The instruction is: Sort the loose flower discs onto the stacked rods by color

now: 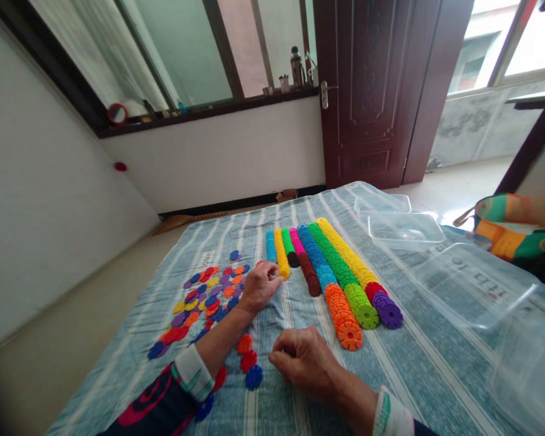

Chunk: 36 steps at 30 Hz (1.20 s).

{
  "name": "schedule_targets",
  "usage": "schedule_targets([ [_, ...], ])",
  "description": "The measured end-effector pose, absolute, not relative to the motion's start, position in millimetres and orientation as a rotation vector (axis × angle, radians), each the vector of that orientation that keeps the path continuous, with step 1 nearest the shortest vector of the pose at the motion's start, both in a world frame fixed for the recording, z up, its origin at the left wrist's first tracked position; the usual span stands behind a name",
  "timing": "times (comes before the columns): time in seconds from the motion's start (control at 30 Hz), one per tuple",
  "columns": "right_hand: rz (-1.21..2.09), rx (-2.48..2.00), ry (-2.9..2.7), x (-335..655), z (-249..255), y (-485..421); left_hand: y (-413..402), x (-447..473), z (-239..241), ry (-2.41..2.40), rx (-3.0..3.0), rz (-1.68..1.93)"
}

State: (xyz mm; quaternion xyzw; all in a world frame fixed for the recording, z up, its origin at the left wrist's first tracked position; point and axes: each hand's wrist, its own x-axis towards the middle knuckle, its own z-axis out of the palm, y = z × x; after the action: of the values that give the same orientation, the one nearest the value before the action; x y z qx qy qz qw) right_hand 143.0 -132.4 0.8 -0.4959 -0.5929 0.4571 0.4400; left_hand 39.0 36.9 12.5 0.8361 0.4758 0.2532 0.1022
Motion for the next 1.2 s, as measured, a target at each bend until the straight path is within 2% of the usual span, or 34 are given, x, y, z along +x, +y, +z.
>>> schedule_targets([
  [0.17,1.144,-1.230,-1.468,143,-1,-132,33,43,13,1.491,2.401,0.629],
  [0.57,1.181,-1.249,-1.485,144,1,-134,43,31,17,1.522,2.446,0.670],
  [0.7,1.196,-1.264,-1.475,143,1,-135,75,-5,33,1.798,2.460,0.599],
  [0.87,1.203,-1.281,-1.461,142,0,-135,118,-47,47,2.219,2.213,0.323],
  [1.2,1.218,-1.269,-1.433,142,-6,-134,161,-59,33,2.059,2.053,0.478],
])
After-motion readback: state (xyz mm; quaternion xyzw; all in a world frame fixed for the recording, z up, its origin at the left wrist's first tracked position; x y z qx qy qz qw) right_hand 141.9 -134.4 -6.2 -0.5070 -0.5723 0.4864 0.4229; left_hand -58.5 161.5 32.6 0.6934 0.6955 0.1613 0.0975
